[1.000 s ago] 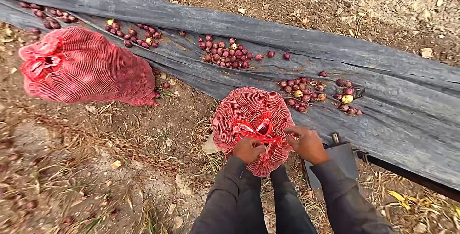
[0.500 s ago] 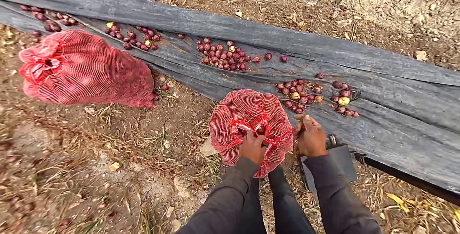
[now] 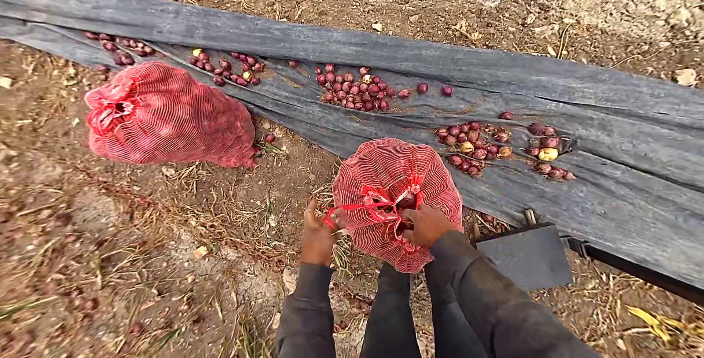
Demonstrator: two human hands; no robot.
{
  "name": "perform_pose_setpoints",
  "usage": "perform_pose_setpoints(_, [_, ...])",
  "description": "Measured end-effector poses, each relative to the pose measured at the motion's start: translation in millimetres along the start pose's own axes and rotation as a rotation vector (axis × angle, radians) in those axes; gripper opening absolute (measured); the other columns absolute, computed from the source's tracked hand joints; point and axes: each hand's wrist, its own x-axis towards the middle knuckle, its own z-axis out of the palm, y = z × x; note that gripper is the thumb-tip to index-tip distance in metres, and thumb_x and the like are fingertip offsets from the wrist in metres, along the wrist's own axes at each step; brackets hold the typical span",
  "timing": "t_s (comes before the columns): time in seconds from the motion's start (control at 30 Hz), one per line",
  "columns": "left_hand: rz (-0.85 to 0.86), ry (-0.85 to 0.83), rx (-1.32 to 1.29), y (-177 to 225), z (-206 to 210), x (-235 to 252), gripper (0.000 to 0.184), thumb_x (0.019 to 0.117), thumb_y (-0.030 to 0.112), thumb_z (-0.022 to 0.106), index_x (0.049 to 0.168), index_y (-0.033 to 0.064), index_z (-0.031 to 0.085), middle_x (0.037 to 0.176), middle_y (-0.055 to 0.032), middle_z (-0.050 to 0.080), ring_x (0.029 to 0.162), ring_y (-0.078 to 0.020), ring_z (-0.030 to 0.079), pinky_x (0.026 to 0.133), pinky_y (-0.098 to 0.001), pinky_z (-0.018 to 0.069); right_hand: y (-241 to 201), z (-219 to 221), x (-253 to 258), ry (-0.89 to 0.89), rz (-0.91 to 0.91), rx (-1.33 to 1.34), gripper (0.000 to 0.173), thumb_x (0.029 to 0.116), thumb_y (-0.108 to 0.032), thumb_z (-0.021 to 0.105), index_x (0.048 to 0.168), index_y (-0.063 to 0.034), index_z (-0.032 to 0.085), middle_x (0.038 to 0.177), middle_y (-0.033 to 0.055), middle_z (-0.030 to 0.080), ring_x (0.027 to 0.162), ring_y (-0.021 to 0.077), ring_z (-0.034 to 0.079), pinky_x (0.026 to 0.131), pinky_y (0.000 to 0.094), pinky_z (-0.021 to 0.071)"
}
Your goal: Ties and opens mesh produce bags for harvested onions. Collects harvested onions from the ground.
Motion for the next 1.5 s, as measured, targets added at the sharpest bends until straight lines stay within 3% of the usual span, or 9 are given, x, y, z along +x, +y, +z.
perform_pose_setpoints(0.1, [0.106,-0.065,0.59,-11.2,-16.0,9.8,0.053,0.0977,0.022,0.072,0.146,0.0101,0.053,0.111,-0.0138,0.076,0.095,-0.0299,0.075,0.088,-0.0555,0.0594,55.0,-14.7,-35.4,0.371,-0.186,0.813,0.023,0.0813,-0.021,0.076,0.068,-0.0111,0.06,0.062,-0.0003,0.055,0.057,0.0126,0.053,0.058,0.0328,0.0471])
perform_pose_setpoints(0.23, [0.153,-0.201,0.8,-16.4,27.8,4.3,0.041,0.0972,0.025,0.07,0.136,0.0112,0.064,0.128,-0.0117,0.069,0.103,-0.0294,0.072,0.094,-0.0551,0.0574,104.6,-41.2,-125.0,0.756,-0.445,1.775,0.02,0.0893,-0.028,0.071,0.07,-0.0254,0.067,0.064,-0.0081,0.06,0.063,0.0072,0.061,0.068,0.0306,0.057])
perform_pose_setpoints(0.37, [0.059,-0.565,1.153,-41.7,121.2,-4.5,0.079,0.0957,0.054,0.065,0.158,0.0115,0.039,0.148,-0.019,0.056,0.129,-0.0362,0.061,0.108,-0.0592,0.0494,110.2,-105.7,-190.0,0.915,-0.703,1.655,0.028,0.0964,-0.041,0.06,0.075,-0.0253,0.067,0.062,-0.009,0.055,0.052,0.0061,0.052,0.051,0.0257,0.0474])
perform_pose_setpoints(0.5, [-0.098,-0.661,1.605,-43.2,104.8,-23.7,0.082,0.0956,0.076,0.043,0.129,0.0051,0.068,0.133,-0.0233,0.066,0.127,-0.0421,0.062,0.102,-0.0688,0.0484,155.3,-114.2,-215.9,1.067,-0.087,0.924,0.016,0.0941,-0.034,0.064,0.1,-0.0191,0.067,0.071,-0.0037,0.063,0.053,0.008,0.055,0.048,0.026,0.0501])
perform_pose_setpoints(0.7, [-0.127,-0.517,1.212,10.8,2.3,-6.5,0.06,0.1028,0.043,0.06,0.15,0.0074,0.053,0.125,-0.0246,0.07,0.11,-0.0436,0.07,0.095,-0.0653,0.0546,245.5,-15.9,-193.6,0.3,0.589,0.499,0.052,0.0905,-0.046,0.072,0.132,-0.0149,0.067,0.097,0.0108,0.075,0.09,0.0314,0.072,0.086,0.0598,0.0564])
perform_pose_setpoints(1.0, [0.196,-0.743,0.361,54.8,395.7,32.3,0.03,0.1042,0.021,0.058,0.123,-0.0001,0.069,0.098,-0.0075,0.077,0.07,-0.0137,0.07,0.059,-0.0299,0.0603,408.6,36.2,76.5,-0.1,0.509,0.765,0.038,0.0997,-0.034,0.063,0.126,-0.007,0.068,0.12,0.017,0.071,0.114,0.0328,0.067,0.105,0.0554,0.0495])
perform_pose_setpoints(1.23, [-0.233,-0.616,0.901,-137.2,647.9,285.0,0.042,0.1071,0.032,0.054,0.142,0.0094,0.058,0.129,-0.0197,0.067,0.109,-0.0357,0.07,0.094,-0.0584,0.0568,572.5,16.0,298.6,0.208,0.624,0.728,0.058,0.0939,-0.02,0.07,0.147,-0.0075,0.052,0.139,0.0249,0.06,0.124,0.0449,0.061,0.103,0.0661,0.0484])
perform_pose_setpoints(1.4, [0.179,-0.593,1.31,-179.3,746.8,440.5,0.065,0.1002,0.028,0.063,0.159,0.0142,0.039,0.152,-0.021,0.051,0.139,-0.042,0.051,0.112,-0.0652,0.0425,654.7,16.0,406.1,0.178,0.673,0.514,0.072,0.0826,-0.018,0.079,0.145,-0.0053,0.044,0.15,0.0248,0.048,0.108,0.0463,0.067,0.084,0.0658,0.0565])
perform_pose_setpoints(1.5, [0.25,-0.535,1.561,-212.3,782.0,459.4,0.097,0.083,0.033,0.079,0.164,0.0295,0.025,0.157,-0.0304,0.037,0.123,-0.0527,0.057,0.094,-0.0693,0.0503,678.2,50.3,416.2,0.293,0.649,0.473,0.065,0.0819,-0.039,0.083,0.13,-0.0072,0.053,0.145,0.0225,0.053,0.098,0.0423,0.071,0.074,0.0622,0.0583])
